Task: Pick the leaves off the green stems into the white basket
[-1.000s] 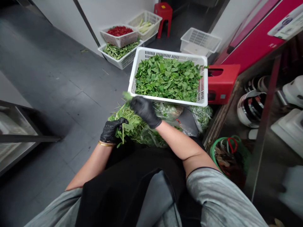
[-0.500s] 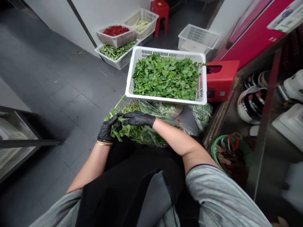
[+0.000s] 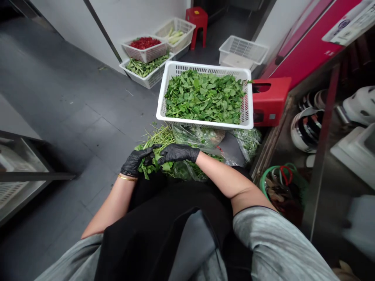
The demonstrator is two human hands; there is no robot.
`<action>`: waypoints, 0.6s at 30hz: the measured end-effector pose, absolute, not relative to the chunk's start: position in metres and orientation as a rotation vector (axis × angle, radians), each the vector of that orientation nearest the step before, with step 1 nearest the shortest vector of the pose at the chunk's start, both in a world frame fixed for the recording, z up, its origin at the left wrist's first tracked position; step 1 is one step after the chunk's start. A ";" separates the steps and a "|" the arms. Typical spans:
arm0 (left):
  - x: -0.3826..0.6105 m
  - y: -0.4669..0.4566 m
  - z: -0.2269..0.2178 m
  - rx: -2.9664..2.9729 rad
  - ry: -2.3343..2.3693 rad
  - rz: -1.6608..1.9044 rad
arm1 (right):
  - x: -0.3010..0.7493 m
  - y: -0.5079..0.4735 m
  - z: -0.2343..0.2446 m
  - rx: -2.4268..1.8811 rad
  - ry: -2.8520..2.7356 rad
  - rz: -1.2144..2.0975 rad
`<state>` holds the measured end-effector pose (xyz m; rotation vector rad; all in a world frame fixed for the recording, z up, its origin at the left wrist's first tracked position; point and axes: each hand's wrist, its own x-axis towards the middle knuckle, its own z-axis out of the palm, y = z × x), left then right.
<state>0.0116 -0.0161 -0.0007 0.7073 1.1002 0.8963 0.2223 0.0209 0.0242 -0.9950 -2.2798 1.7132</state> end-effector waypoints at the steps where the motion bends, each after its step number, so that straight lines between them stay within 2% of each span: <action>1: 0.013 -0.017 0.000 0.695 1.112 0.882 | 0.221 0.017 0.025 -0.992 -2.306 1.713; 3: 0.015 -0.019 0.000 0.662 1.129 0.885 | 0.219 0.008 0.027 -0.988 -2.351 1.654; 8: 0.016 -0.023 0.000 0.690 1.107 0.882 | 0.224 -0.008 0.026 -0.915 -2.529 1.260; 13: 0.027 -0.024 0.006 0.877 1.185 1.084 | 0.225 -0.001 0.003 -0.859 -2.130 1.529; 18: 0.040 -0.019 0.001 0.927 1.400 1.247 | 0.214 0.012 -0.023 -1.079 -1.735 1.510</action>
